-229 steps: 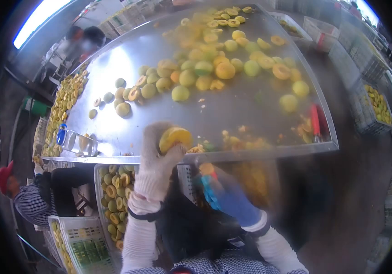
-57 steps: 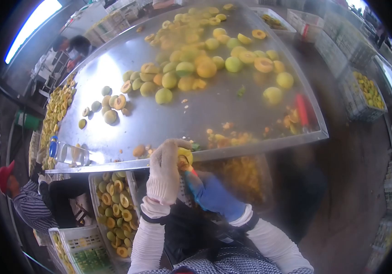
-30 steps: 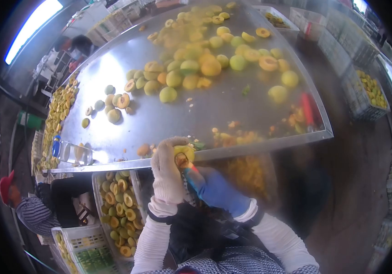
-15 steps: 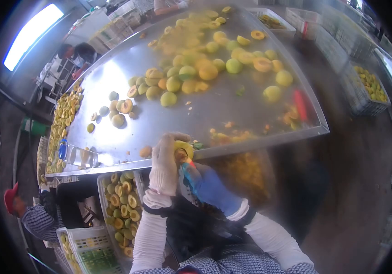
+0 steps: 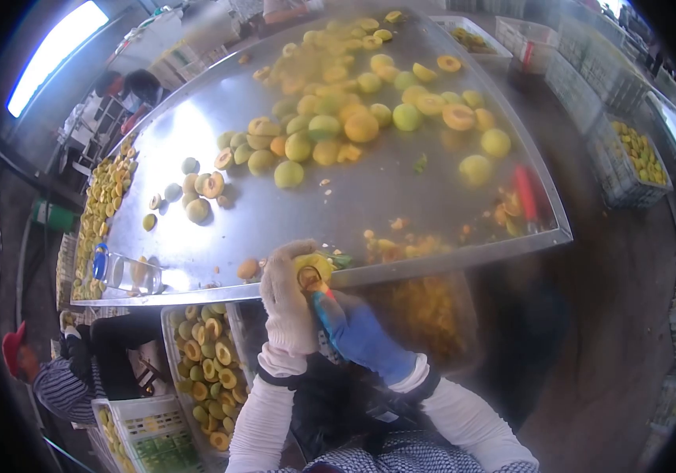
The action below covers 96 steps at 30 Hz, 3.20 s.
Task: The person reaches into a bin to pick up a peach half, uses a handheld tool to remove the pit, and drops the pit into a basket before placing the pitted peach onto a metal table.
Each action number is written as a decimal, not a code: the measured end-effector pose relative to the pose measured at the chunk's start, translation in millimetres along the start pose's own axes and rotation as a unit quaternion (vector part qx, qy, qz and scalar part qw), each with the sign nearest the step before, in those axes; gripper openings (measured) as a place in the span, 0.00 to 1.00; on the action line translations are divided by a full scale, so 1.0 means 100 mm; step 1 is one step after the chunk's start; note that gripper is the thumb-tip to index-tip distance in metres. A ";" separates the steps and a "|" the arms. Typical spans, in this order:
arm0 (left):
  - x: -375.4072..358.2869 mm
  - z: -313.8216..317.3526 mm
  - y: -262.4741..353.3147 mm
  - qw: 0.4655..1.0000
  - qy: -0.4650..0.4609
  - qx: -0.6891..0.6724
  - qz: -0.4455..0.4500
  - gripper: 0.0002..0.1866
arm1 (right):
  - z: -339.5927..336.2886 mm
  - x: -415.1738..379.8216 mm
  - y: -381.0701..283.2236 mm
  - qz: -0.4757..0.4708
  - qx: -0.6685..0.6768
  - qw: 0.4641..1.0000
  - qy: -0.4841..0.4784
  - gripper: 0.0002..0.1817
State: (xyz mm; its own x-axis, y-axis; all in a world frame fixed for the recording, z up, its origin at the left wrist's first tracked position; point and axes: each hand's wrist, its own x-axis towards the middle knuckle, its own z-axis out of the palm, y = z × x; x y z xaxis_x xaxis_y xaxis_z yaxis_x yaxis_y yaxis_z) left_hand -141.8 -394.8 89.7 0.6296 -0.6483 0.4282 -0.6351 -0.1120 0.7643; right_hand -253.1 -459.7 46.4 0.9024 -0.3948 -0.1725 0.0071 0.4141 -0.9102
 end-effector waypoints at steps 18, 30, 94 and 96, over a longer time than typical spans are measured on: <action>0.70 -0.12 0.13 0.890 -0.414 -0.047 -0.183 0.16 | -0.42 -0.12 -0.24 0.138 0.009 0.987 -0.084 0.30; 0.27 -0.13 0.37 0.906 -0.264 -0.233 -0.236 0.24 | -0.34 -0.50 -0.42 0.203 0.152 0.957 -0.139 0.35; -3.69 -3.06 -1.76 0.706 -0.041 0.508 -0.493 0.27 | -1.34 -0.68 1.54 0.293 -0.252 0.920 0.066 0.32; -3.33 -3.15 -1.65 0.710 0.110 0.425 -0.550 0.27 | -1.26 -0.70 1.46 0.317 -0.243 0.911 0.104 0.31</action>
State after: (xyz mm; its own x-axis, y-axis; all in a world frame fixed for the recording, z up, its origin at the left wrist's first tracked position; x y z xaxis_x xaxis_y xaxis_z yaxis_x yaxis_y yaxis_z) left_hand -105.8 76.9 -26.8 0.9497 0.3060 -0.0666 0.3129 -0.9350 0.1671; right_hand -369.2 -475.3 -121.7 0.5573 -0.3697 -0.7435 -0.7245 0.2210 -0.6529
